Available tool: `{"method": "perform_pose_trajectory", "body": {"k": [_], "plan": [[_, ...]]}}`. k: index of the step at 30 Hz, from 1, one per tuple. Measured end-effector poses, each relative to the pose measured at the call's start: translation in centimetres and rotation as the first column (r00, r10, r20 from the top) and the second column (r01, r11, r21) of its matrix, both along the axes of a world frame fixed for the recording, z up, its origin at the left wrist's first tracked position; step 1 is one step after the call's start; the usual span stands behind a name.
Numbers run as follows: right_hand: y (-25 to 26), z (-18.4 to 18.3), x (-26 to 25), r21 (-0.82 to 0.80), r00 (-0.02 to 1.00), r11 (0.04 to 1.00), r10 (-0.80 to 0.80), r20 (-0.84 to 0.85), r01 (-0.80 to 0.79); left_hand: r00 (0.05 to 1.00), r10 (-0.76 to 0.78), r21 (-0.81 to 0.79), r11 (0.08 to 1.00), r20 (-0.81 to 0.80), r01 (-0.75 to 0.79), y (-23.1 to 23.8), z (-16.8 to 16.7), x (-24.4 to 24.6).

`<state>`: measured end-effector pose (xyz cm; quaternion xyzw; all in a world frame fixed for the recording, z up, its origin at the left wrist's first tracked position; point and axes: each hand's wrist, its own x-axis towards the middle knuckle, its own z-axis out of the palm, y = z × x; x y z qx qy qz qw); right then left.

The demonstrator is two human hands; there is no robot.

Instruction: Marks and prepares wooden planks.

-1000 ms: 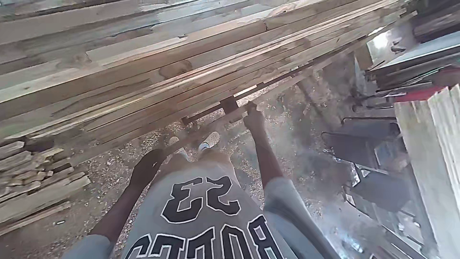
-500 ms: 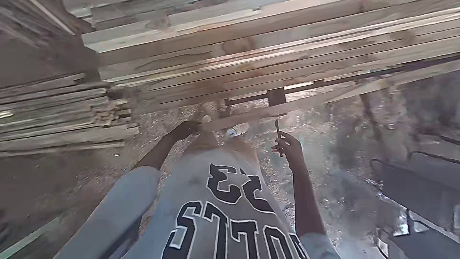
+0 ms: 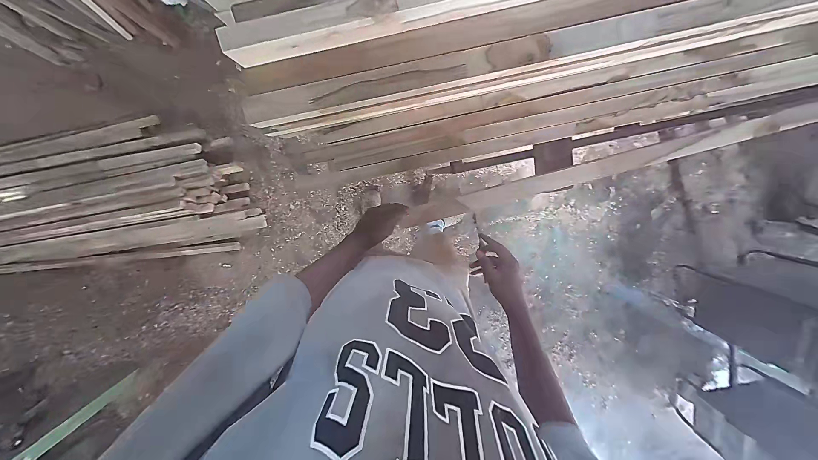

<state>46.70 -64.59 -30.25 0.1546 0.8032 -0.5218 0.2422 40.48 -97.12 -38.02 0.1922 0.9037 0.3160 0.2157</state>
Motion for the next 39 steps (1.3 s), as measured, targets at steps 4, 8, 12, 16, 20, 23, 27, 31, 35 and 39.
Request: {"method": "perform_pose_trajectory", "body": {"k": [4,8,12,16,20,23,27,31,35,39], "plan": [[-6.4,-0.4,0.4,0.339,0.965,0.922,0.238,-0.113,-0.188,0.981,-0.177,0.048,0.984,0.075,0.174,-2.0,-1.1,-1.9],[-11.9,0.4,-1.7,0.662,0.909,0.633,0.362,0.206,-0.402,0.984,-0.178,0.199,0.964,0.001,0.175,-2.7,-1.6,-2.1],[-14.9,1.8,-6.7,0.736,0.897,0.512,0.235,0.375,-0.442,0.992,-0.090,0.235,0.970,0.091,0.067,-3.0,-1.5,-2.1],[-14.8,2.7,-7.3,0.755,0.933,0.575,0.045,0.356,-0.316,0.985,-0.052,0.255,0.967,0.162,0.010,-2.9,-1.6,-1.8],[-20.4,2.9,-4.3,0.662,0.907,0.692,-0.025,0.420,-0.288,0.948,0.060,0.300,0.941,0.312,-0.158,-2.9,-1.3,-1.6],[-25.7,2.7,-1.6,0.602,0.905,0.737,0.032,0.423,-0.307,0.774,0.179,0.359,0.808,0.607,-0.468,-2.9,-1.8,-2.0],[-27.3,3.8,-0.3,0.531,0.864,0.747,0.114,0.490,-0.400,0.493,0.147,0.323,0.591,0.858,-0.739,-3.0,-2.4,-2.3],[-24.6,4.7,0.8,0.555,0.885,0.749,0.089,0.458,-0.363,0.459,0.133,0.296,0.602,0.878,-0.741,-3.0,-2.4,-2.9],[-22.9,-0.1,2.2,0.627,0.976,0.760,0.046,0.212,-0.172,0.395,0.089,0.257,0.627,0.914,-0.736,-3.2,-2.7,-3.6],[-23.2,-0.9,3.1,0.669,0.927,0.661,0.119,0.355,-0.341,0.322,0.077,0.212,0.607,0.944,-0.766,-3.2,-3.0,-3.9]]}}
